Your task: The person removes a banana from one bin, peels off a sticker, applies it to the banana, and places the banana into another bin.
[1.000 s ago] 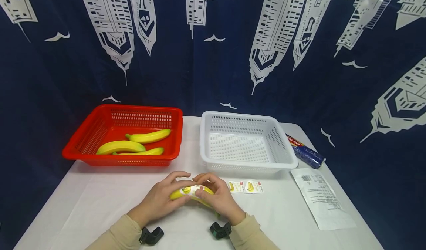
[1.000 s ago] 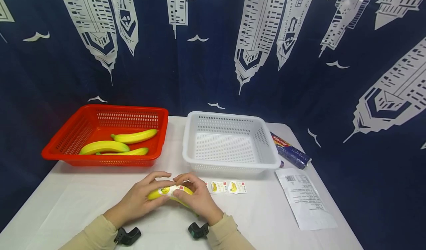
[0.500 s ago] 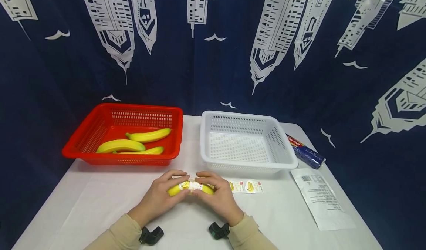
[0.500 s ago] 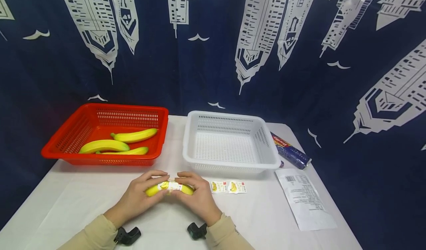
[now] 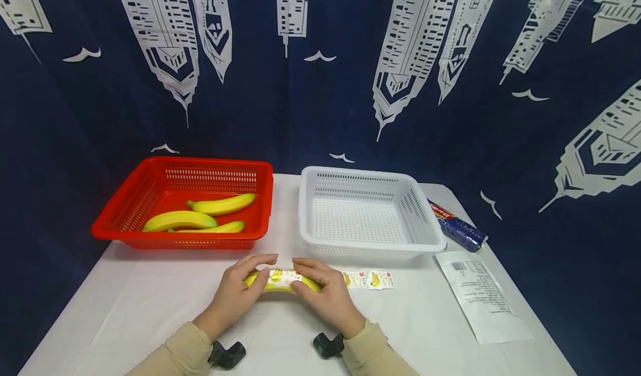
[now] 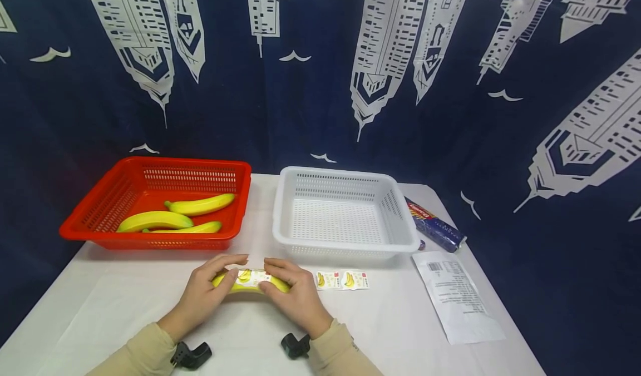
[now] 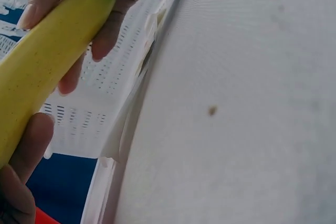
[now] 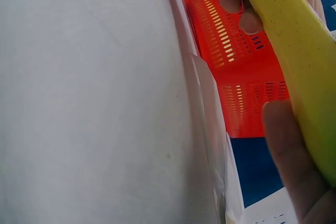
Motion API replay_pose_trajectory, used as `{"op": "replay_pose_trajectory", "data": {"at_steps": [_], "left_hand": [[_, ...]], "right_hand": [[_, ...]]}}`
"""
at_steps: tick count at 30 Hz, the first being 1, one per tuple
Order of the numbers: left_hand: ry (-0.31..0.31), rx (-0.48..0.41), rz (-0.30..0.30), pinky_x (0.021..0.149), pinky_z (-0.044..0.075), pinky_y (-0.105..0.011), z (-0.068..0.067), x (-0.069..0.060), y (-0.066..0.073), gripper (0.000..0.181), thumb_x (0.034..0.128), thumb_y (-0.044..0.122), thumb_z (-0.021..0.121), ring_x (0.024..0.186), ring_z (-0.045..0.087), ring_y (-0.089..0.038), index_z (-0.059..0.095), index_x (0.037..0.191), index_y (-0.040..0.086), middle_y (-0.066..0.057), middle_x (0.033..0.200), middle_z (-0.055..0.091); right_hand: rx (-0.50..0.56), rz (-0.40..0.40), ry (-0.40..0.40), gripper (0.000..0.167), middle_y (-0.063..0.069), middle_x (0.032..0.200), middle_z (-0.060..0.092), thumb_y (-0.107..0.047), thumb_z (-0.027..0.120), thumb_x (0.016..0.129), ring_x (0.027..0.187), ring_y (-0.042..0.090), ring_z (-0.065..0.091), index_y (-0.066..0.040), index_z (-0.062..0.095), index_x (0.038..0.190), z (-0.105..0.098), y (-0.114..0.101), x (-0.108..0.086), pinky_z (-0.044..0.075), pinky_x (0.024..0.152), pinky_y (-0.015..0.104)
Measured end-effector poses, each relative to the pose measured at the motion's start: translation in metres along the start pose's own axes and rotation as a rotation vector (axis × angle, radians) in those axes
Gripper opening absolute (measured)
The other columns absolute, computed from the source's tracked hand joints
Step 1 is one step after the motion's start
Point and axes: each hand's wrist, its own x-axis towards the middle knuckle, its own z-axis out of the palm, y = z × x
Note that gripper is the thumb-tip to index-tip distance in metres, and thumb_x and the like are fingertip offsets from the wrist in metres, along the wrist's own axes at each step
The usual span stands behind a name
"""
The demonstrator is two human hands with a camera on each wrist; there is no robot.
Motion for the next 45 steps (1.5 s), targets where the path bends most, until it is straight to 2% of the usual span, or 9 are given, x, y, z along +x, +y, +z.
{"op": "replay_pose_trajectory", "data": {"at_steps": [5, 10, 16, 21, 30, 34, 38, 41, 45], "left_hand": [[0.048, -0.066, -0.100, 0.081, 0.051, -0.017, 0.003, 0.000, 0.001, 0.032, 0.0937, -0.001, 0.067, 0.100, 0.068, -0.012, 0.072, 0.122, 0.011, 0.005, 0.111, 0.073], [0.063, -0.081, -0.115, 0.082, 0.052, -0.017, 0.006, 0.000, 0.001, 0.031, 0.0955, 0.000, 0.066, 0.098, 0.067, -0.012, 0.072, 0.122, 0.017, 0.005, 0.112, 0.072], [-0.056, -0.163, -0.120, 0.079, 0.055, -0.022, 0.007, 0.003, 0.001, 0.027, 0.1013, 0.010, 0.063, 0.094, 0.068, -0.010, 0.070, 0.126, 0.020, 0.001, 0.119, 0.072], [-0.079, -0.271, -0.252, 0.080, 0.058, -0.023, 0.011, 0.011, -0.001, 0.027, 0.1018, 0.013, 0.065, 0.093, 0.074, -0.011, 0.069, 0.128, 0.008, -0.013, 0.121, 0.072], [-0.179, -0.270, -0.347, 0.072, 0.058, -0.026, 0.032, 0.050, 0.010, 0.048, 0.0960, 0.013, 0.073, 0.089, 0.076, -0.023, 0.062, 0.141, 0.025, -0.015, 0.126, 0.070], [-0.185, -0.271, -0.393, 0.070, 0.054, -0.025, 0.042, 0.064, 0.011, 0.049, 0.0962, 0.018, 0.073, 0.090, 0.074, -0.031, 0.062, 0.142, 0.028, -0.008, 0.127, 0.069], [-0.137, -0.295, -0.421, 0.069, 0.054, -0.024, 0.047, 0.070, 0.008, 0.040, 0.0971, 0.017, 0.072, 0.089, 0.073, -0.025, 0.069, 0.135, 0.026, -0.003, 0.122, 0.071], [-0.107, -0.324, -0.428, 0.075, 0.057, -0.022, 0.049, 0.071, 0.004, 0.036, 0.0975, 0.017, 0.072, 0.091, 0.074, -0.017, 0.071, 0.132, 0.025, -0.002, 0.122, 0.073], [-0.098, -0.355, -0.442, 0.081, 0.058, -0.021, 0.049, 0.071, 0.001, 0.036, 0.0969, 0.018, 0.073, 0.092, 0.075, -0.014, 0.072, 0.132, 0.025, -0.002, 0.123, 0.074]], "right_hand": [[0.038, -0.012, 0.057, 0.022, 0.007, 0.122, 0.075, -0.010, 0.080, 0.090, 0.117, 0.025, 0.069, -0.007, 0.079, 0.112, -0.001, -0.001, 0.001, 0.054, 0.095, 0.021], [-0.152, 0.008, 0.029, 0.035, 0.001, 0.114, 0.075, -0.014, 0.088, 0.081, 0.099, 0.013, 0.069, -0.009, 0.077, 0.114, -0.013, -0.008, -0.001, 0.058, 0.073, 0.021], [-0.338, 0.075, -0.021, 0.041, 0.000, 0.107, 0.075, -0.015, 0.090, 0.077, 0.088, 0.007, 0.067, -0.009, 0.075, 0.115, -0.039, -0.025, -0.009, 0.057, 0.070, 0.022], [-0.399, 0.151, -0.043, 0.036, -0.002, 0.101, 0.077, -0.014, 0.091, 0.076, 0.081, 0.002, 0.063, -0.010, 0.078, 0.109, -0.078, -0.024, -0.026, 0.056, 0.069, 0.024], [-0.263, 0.357, -0.002, 0.029, 0.000, 0.102, 0.076, -0.019, 0.087, 0.082, 0.075, 0.010, 0.063, -0.017, 0.079, 0.110, -0.147, -0.024, -0.036, 0.053, 0.052, 0.027], [-0.271, 0.375, 0.037, 0.028, 0.005, 0.104, 0.076, -0.019, 0.084, 0.087, 0.077, 0.015, 0.065, -0.014, 0.078, 0.113, -0.165, -0.028, -0.025, 0.051, 0.046, 0.029], [-0.302, 0.389, 0.065, 0.032, 0.010, 0.104, 0.075, -0.022, 0.082, 0.089, 0.075, 0.019, 0.066, -0.009, 0.076, 0.118, -0.179, -0.031, -0.002, 0.053, 0.049, 0.029], [-0.395, 0.389, 0.058, 0.039, 0.014, 0.107, 0.075, -0.027, 0.081, 0.090, 0.080, 0.021, 0.068, -0.004, 0.074, 0.121, -0.190, -0.029, 0.030, 0.055, 0.056, 0.029], [-0.543, 0.424, -0.050, 0.045, 0.014, 0.108, 0.075, -0.032, 0.079, 0.091, 0.082, 0.022, 0.068, -0.001, 0.073, 0.123, -0.198, -0.020, 0.086, 0.054, 0.063, 0.029]]}}
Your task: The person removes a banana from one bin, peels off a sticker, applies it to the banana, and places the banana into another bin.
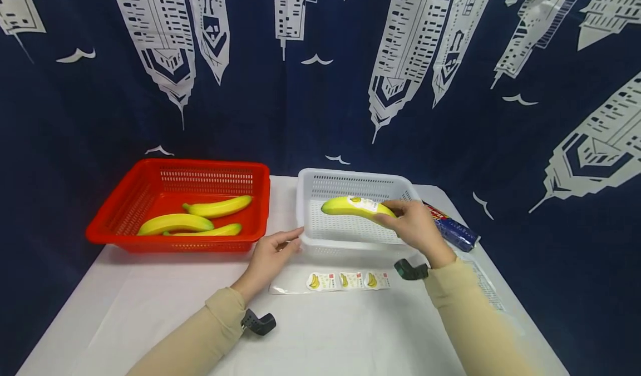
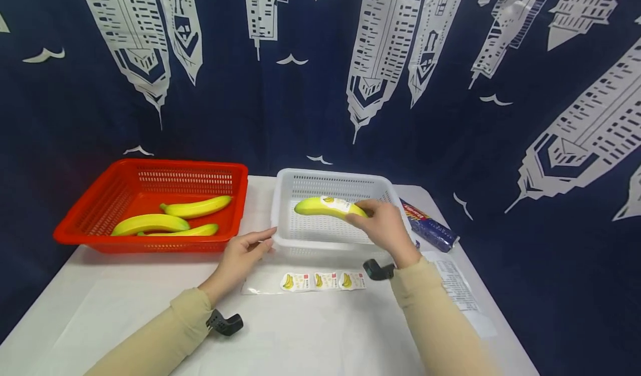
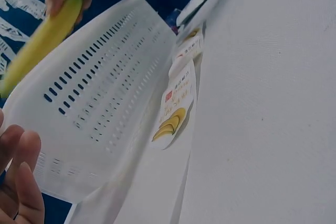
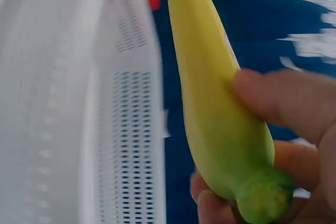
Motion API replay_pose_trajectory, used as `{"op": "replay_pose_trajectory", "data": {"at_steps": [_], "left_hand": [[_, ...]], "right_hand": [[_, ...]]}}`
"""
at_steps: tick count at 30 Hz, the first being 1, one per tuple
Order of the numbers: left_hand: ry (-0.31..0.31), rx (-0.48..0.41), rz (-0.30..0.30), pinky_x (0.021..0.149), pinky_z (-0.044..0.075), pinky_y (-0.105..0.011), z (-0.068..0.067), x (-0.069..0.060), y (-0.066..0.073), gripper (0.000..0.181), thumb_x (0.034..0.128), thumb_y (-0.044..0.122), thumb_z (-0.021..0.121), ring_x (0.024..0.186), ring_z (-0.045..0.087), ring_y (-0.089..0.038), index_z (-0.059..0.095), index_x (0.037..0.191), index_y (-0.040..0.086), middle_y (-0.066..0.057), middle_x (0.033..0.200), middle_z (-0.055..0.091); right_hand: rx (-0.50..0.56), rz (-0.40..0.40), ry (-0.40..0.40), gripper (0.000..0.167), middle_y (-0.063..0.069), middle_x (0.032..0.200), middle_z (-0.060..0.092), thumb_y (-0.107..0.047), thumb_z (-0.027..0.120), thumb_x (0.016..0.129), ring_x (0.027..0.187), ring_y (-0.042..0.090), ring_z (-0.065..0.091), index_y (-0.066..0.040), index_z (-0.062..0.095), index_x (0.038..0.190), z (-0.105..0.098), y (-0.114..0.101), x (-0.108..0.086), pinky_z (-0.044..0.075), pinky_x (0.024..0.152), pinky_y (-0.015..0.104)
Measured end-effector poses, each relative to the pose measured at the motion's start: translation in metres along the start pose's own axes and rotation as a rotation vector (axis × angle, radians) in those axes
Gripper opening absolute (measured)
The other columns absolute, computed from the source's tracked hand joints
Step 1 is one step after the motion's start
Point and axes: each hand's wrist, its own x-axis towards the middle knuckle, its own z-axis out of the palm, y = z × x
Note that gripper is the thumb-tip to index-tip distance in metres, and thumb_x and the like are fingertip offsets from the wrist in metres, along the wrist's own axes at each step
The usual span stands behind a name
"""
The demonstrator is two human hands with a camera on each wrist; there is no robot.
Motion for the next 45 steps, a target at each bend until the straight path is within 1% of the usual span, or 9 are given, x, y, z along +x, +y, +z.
{"op": "replay_pose_trajectory", "data": {"at_steps": [4, 7, 11, 13, 22, 25, 31, 40, 45], "left_hand": [[-0.004, -0.008, 0.011, 0.081, 0.058, -0.020, -0.002, 0.002, -0.004, 0.036, 0.0962, 0.019, 0.074, 0.092, 0.075, -0.016, 0.072, 0.132, 0.022, -0.003, 0.119, 0.076], [-0.005, -0.001, 0.035, 0.080, 0.058, -0.021, -0.001, 0.004, -0.006, 0.036, 0.0959, 0.019, 0.074, 0.092, 0.075, -0.015, 0.071, 0.132, 0.020, -0.004, 0.114, 0.077], [-0.004, 0.011, 0.046, 0.077, 0.057, -0.021, 0.001, 0.004, -0.008, 0.036, 0.0958, 0.019, 0.074, 0.091, 0.074, -0.013, 0.072, 0.132, 0.021, -0.004, 0.107, 0.078], [-0.012, 0.008, 0.044, 0.077, 0.057, -0.021, 0.002, 0.003, -0.009, 0.036, 0.0959, 0.019, 0.074, 0.091, 0.073, -0.013, 0.072, 0.132, 0.022, -0.003, 0.106, 0.078], [-0.007, -0.004, 0.050, 0.076, 0.057, -0.021, 0.004, 0.002, -0.010, 0.036, 0.0962, 0.018, 0.074, 0.091, 0.075, -0.014, 0.072, 0.132, 0.022, -0.002, 0.112, 0.077], [-0.005, 0.005, 0.054, 0.075, 0.057, -0.021, 0.002, 0.002, -0.008, 0.036, 0.0963, 0.018, 0.073, 0.091, 0.074, -0.013, 0.071, 0.132, 0.022, -0.001, 0.112, 0.077], [-0.008, 0.022, 0.056, 0.077, 0.056, -0.021, -0.001, 0.002, -0.007, 0.035, 0.0970, 0.020, 0.073, 0.091, 0.073, -0.011, 0.071, 0.132, 0.022, 0.000, 0.108, 0.078], [-0.004, 0.016, 0.071, 0.076, 0.055, -0.021, -0.002, 0.000, -0.008, 0.035, 0.0979, 0.019, 0.072, 0.090, 0.072, -0.012, 0.071, 0.133, 0.021, -0.002, 0.108, 0.078], [-0.019, 0.019, 0.061, 0.076, 0.055, -0.022, -0.002, -0.001, -0.008, 0.037, 0.0983, 0.019, 0.071, 0.091, 0.071, -0.012, 0.069, 0.135, 0.020, -0.006, 0.109, 0.077]], "right_hand": [[-0.091, 0.033, -0.160, 0.036, 0.012, 0.099, 0.076, -0.027, 0.077, 0.090, 0.067, 0.019, 0.063, -0.001, 0.076, 0.116, 0.009, -0.003, 0.053, 0.053, 0.059, 0.029], [-0.167, 0.048, -0.237, 0.021, 0.006, 0.080, 0.072, -0.022, 0.077, 0.088, 0.060, 0.016, 0.060, -0.004, 0.079, 0.097, 0.023, 0.000, 0.082, 0.051, 0.055, 0.027], [-0.230, 0.086, -0.298, 0.016, 0.000, 0.066, 0.066, -0.020, 0.078, 0.085, 0.054, 0.014, 0.058, -0.004, 0.078, 0.085, 0.042, 0.008, 0.107, 0.050, 0.053, 0.025], [-0.241, 0.108, -0.317, 0.016, 0.000, 0.065, 0.066, -0.020, 0.078, 0.085, 0.052, 0.014, 0.058, -0.004, 0.079, 0.086, 0.049, 0.012, 0.114, 0.050, 0.051, 0.025], [-0.253, 0.139, -0.313, 0.015, 0.005, 0.070, 0.066, -0.015, 0.078, 0.086, 0.055, 0.018, 0.058, -0.002, 0.075, 0.080, 0.076, 0.018, 0.126, 0.051, 0.050, 0.027], [-0.263, 0.140, -0.287, 0.015, 0.009, 0.078, 0.070, -0.014, 0.078, 0.086, 0.062, 0.022, 0.060, 0.001, 0.077, 0.088, 0.083, 0.020, 0.129, 0.053, 0.052, 0.030], [-0.292, 0.144, -0.271, 0.025, 0.013, 0.097, 0.076, -0.012, 0.078, 0.086, 0.079, 0.024, 0.064, 0.002, 0.078, 0.106, 0.096, 0.028, 0.133, 0.054, 0.070, 0.034], [-0.312, 0.147, -0.302, 0.015, 0.004, 0.080, 0.071, -0.015, 0.078, 0.085, 0.075, 0.023, 0.059, -0.004, 0.080, 0.095, 0.100, 0.033, 0.136, 0.047, 0.071, 0.034], [-0.326, 0.154, -0.322, 0.014, 0.008, 0.085, 0.073, -0.013, 0.072, 0.089, 0.075, 0.023, 0.059, -0.004, 0.079, 0.097, 0.099, 0.030, 0.134, 0.047, 0.070, 0.034]]}}
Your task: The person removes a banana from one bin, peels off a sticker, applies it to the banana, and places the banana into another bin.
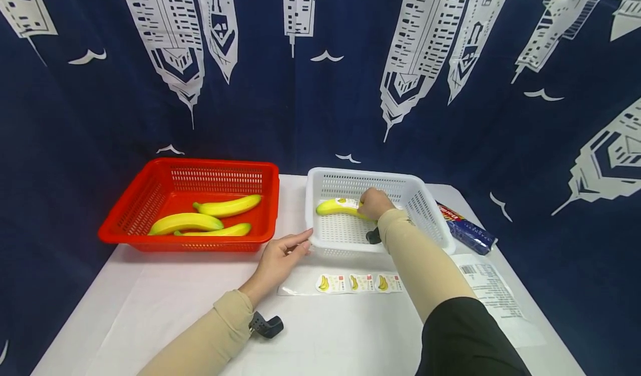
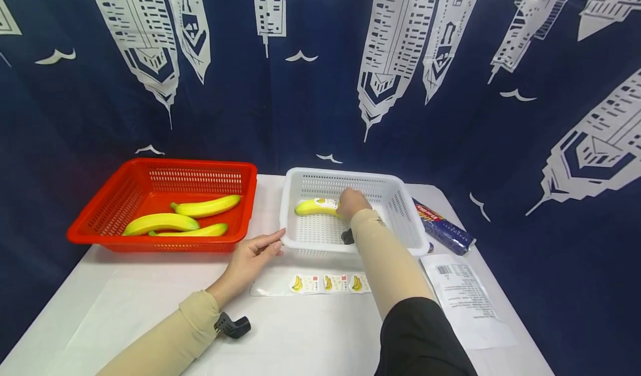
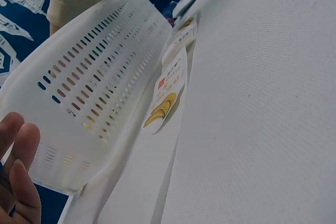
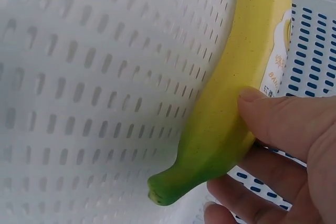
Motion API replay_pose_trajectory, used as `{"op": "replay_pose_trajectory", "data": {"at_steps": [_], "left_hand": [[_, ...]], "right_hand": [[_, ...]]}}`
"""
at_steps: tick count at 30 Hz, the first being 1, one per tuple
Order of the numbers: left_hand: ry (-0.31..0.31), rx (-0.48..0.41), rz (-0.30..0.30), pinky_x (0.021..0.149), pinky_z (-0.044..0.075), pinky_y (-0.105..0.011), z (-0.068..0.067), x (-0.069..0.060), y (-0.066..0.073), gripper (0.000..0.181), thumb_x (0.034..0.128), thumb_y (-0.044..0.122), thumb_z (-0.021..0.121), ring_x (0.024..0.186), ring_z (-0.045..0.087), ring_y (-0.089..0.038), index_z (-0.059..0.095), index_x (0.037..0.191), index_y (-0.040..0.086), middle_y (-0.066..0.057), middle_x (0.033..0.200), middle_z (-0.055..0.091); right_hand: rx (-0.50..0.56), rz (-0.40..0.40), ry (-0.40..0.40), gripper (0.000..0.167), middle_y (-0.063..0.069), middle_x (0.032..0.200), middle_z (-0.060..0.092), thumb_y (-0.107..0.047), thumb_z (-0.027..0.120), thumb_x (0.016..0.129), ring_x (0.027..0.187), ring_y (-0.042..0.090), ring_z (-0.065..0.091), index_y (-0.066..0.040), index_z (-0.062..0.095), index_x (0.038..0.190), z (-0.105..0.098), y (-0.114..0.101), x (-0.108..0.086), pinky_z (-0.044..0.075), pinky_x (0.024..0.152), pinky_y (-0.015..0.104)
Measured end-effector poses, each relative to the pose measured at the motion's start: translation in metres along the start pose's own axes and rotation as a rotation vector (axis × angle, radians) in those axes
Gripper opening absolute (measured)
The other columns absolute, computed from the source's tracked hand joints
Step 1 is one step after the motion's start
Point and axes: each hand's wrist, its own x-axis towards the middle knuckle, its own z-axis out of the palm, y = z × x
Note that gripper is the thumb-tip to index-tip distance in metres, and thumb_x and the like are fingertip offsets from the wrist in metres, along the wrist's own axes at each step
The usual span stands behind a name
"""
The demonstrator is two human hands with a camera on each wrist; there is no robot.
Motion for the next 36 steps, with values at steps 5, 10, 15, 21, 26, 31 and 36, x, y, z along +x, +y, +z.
{"op": "replay_pose_trajectory", "data": {"at_steps": [5, 10, 15, 21, 26, 31, 36], "left_hand": [[-0.007, 0.001, -0.009, 0.077, 0.056, -0.022, 0.002, -0.003, -0.002, 0.038, 0.0988, 0.021, 0.070, 0.092, 0.071, -0.012, 0.068, 0.137, 0.020, -0.005, 0.111, 0.077], [-0.005, -0.015, -0.014, 0.078, 0.056, -0.022, 0.002, -0.007, -0.004, 0.038, 0.0993, 0.020, 0.070, 0.093, 0.072, -0.015, 0.068, 0.137, 0.022, -0.004, 0.111, 0.077], [-0.005, -0.006, -0.019, 0.075, 0.055, -0.023, 0.000, -0.010, -0.005, 0.039, 0.0989, 0.019, 0.070, 0.093, 0.073, -0.018, 0.067, 0.138, 0.023, -0.004, 0.111, 0.078], [-0.005, 0.018, -0.005, 0.076, 0.055, -0.024, -0.001, -0.011, -0.008, 0.041, 0.0990, 0.017, 0.070, 0.093, 0.072, -0.014, 0.066, 0.139, 0.025, -0.005, 0.116, 0.076], [-0.035, 0.036, 0.011, 0.073, 0.054, -0.024, -0.001, -0.009, -0.011, 0.044, 0.1010, 0.016, 0.067, 0.095, 0.072, -0.016, 0.062, 0.144, 0.026, -0.005, 0.116, 0.075], [-0.052, 0.085, 0.031, 0.078, 0.056, -0.026, 0.001, -0.008, -0.013, 0.048, 0.1023, 0.016, 0.065, 0.096, 0.070, -0.013, 0.058, 0.147, 0.030, 0.004, 0.118, 0.074], [-0.048, 0.113, 0.078, 0.080, 0.056, -0.025, 0.003, -0.009, -0.017, 0.053, 0.1023, 0.011, 0.063, 0.095, 0.072, -0.010, 0.055, 0.149, 0.033, 0.006, 0.119, 0.073]], "right_hand": [[-0.026, -0.020, -0.047, 0.027, 0.013, 0.104, 0.074, -0.009, 0.062, 0.093, 0.081, 0.024, 0.061, 0.001, 0.075, 0.115, -0.003, -0.002, -0.009, 0.050, 0.073, 0.035], [-0.022, -0.062, -0.001, 0.025, 0.017, 0.099, 0.071, -0.012, 0.056, 0.094, 0.081, 0.027, 0.060, 0.005, 0.071, 0.104, -0.016, -0.009, -0.021, 0.052, 0.079, 0.042], [0.227, -0.142, 0.234, 0.027, 0.014, 0.090, 0.071, -0.018, 0.054, 0.096, 0.080, 0.024, 0.061, 0.001, 0.073, 0.095, -0.035, -0.037, -0.047, 0.051, 0.076, 0.038], [0.909, -0.268, 0.328, 0.025, 0.012, 0.082, 0.072, -0.016, 0.060, 0.097, 0.068, 0.020, 0.065, 0.003, 0.075, 0.099, -0.022, -0.088, -0.115, 0.048, 0.058, 0.025], [1.210, -0.338, 0.282, 0.023, 0.004, 0.062, 0.057, -0.009, 0.056, 0.099, 0.051, 0.011, 0.051, 0.007, 0.070, 0.091, 0.042, -0.107, -0.164, 0.041, 0.047, 0.020], [1.233, -0.402, 0.269, 0.023, 0.000, 0.059, 0.053, -0.004, 0.054, 0.101, 0.049, 0.007, 0.047, 0.012, 0.065, 0.090, 0.104, -0.102, -0.175, 0.040, 0.045, 0.019], [1.253, -0.298, 0.180, 0.024, 0.001, 0.062, 0.053, -0.007, 0.055, 0.102, 0.050, 0.007, 0.046, 0.013, 0.066, 0.094, 0.134, -0.094, -0.168, 0.037, 0.044, 0.019]]}}
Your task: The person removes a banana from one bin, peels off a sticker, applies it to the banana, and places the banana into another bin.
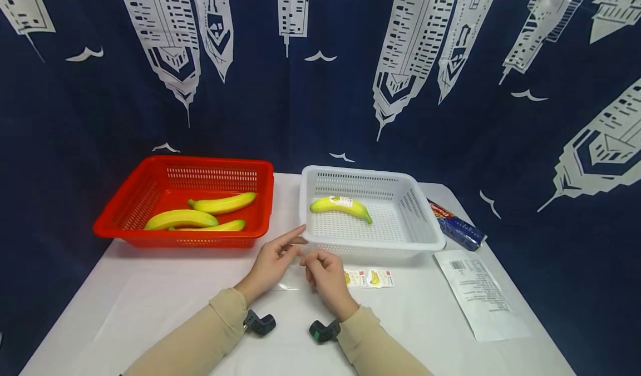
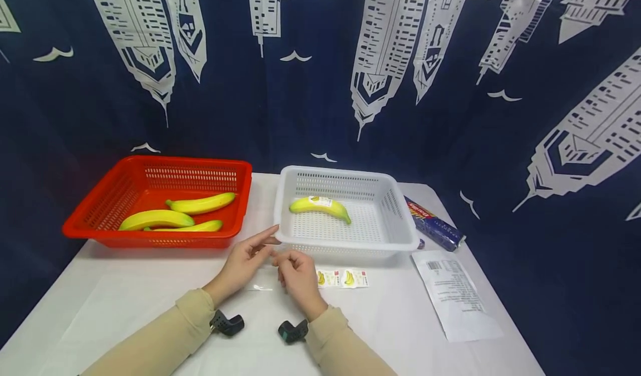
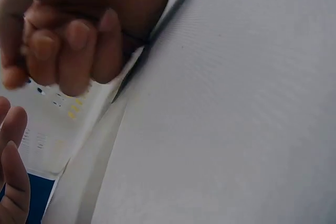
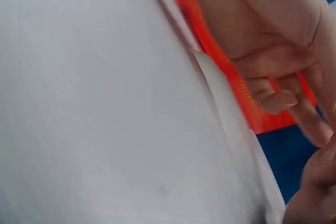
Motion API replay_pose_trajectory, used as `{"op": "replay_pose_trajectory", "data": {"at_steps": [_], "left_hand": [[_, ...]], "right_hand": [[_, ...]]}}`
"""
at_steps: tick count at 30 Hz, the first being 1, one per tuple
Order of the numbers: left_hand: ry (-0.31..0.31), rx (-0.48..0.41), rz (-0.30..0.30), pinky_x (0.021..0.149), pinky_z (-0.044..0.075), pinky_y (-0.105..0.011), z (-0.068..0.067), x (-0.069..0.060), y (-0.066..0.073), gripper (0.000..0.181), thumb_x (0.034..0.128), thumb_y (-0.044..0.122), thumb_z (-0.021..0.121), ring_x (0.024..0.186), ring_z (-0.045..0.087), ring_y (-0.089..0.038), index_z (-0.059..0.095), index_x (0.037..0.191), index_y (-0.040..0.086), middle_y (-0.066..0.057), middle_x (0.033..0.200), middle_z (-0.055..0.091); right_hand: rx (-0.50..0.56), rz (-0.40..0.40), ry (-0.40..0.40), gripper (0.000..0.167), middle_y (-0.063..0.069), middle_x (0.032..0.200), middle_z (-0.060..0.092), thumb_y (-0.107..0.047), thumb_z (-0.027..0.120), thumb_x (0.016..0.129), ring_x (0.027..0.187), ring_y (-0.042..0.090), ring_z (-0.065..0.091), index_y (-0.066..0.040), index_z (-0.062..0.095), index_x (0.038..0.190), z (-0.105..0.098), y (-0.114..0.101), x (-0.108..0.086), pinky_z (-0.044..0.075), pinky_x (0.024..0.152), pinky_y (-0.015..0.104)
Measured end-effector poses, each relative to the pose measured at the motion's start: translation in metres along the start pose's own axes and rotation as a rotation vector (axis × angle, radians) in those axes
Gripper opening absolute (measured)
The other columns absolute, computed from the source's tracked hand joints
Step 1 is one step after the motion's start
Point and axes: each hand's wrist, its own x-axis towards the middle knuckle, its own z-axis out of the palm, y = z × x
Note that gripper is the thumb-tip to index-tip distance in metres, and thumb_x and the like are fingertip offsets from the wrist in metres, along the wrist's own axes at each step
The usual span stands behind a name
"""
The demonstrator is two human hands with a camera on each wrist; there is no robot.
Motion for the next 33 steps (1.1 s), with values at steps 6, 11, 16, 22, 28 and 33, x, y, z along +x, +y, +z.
{"op": "replay_pose_trajectory", "data": {"at_steps": [6, 11, 16, 22, 28, 33], "left_hand": [[0.016, 0.032, 0.068, 0.080, 0.057, -0.024, 0.000, -0.003, 0.007, 0.058, 0.0995, 0.007, 0.066, 0.092, 0.071, -0.014, 0.051, 0.153, 0.025, -0.001, 0.119, 0.075], [0.051, 0.226, 0.113, 0.076, 0.058, -0.024, -0.014, -0.016, 0.029, 0.055, 0.0961, 0.012, 0.072, 0.087, 0.070, -0.006, 0.057, 0.148, 0.023, 0.004, 0.114, 0.075], [0.221, 0.428, 0.356, 0.067, 0.057, -0.021, -0.059, -0.030, 0.039, 0.041, 0.0860, 0.011, 0.083, 0.074, 0.068, -0.006, 0.073, 0.126, 0.014, 0.000, 0.109, 0.074], [0.532, 0.616, 0.390, 0.058, 0.044, -0.010, -0.129, -0.047, 0.021, 0.059, 0.0655, 0.010, 0.096, 0.059, 0.058, -0.007, 0.075, 0.120, 0.010, -0.007, 0.111, 0.071], [0.560, 0.743, 0.263, 0.057, 0.040, -0.010, -0.157, -0.057, 0.013, 0.056, 0.0653, 0.021, 0.098, 0.059, 0.057, -0.009, 0.078, 0.117, 0.016, -0.004, 0.107, 0.074], [0.546, 0.815, 0.257, 0.065, 0.041, -0.009, -0.162, -0.059, 0.011, 0.045, 0.0662, 0.022, 0.097, 0.070, 0.064, -0.016, 0.081, 0.108, 0.016, -0.002, 0.101, 0.076]], "right_hand": [[0.013, 0.091, 0.010, 0.025, 0.002, 0.065, 0.054, -0.009, 0.056, 0.102, 0.052, 0.008, 0.045, 0.014, 0.066, 0.097, -0.002, 0.008, 0.003, 0.038, 0.045, 0.019], [0.001, 0.105, -0.009, 0.023, 0.002, 0.064, 0.054, -0.006, 0.054, 0.101, 0.051, 0.007, 0.046, 0.013, 0.066, 0.097, -0.001, 0.010, 0.003, 0.039, 0.046, 0.020], [0.003, 0.109, -0.007, 0.020, 0.003, 0.064, 0.054, -0.003, 0.054, 0.099, 0.052, 0.007, 0.046, 0.013, 0.066, 0.096, 0.000, 0.009, 0.002, 0.040, 0.046, 0.020], [-0.001, 0.126, 0.004, 0.021, 0.001, 0.064, 0.055, -0.005, 0.054, 0.099, 0.053, 0.009, 0.046, 0.011, 0.067, 0.098, 0.003, 0.008, 0.003, 0.040, 0.047, 0.020], [-0.008, 0.120, 0.016, 0.020, 0.002, 0.064, 0.055, -0.006, 0.055, 0.099, 0.049, 0.009, 0.047, 0.010, 0.068, 0.097, 0.002, 0.008, 0.004, 0.037, 0.042, 0.021], [-0.025, 0.094, -0.006, 0.022, 0.002, 0.064, 0.057, -0.007, 0.055, 0.101, 0.048, 0.008, 0.048, 0.010, 0.068, 0.097, 0.006, -0.001, 0.004, 0.037, 0.041, 0.021]]}}
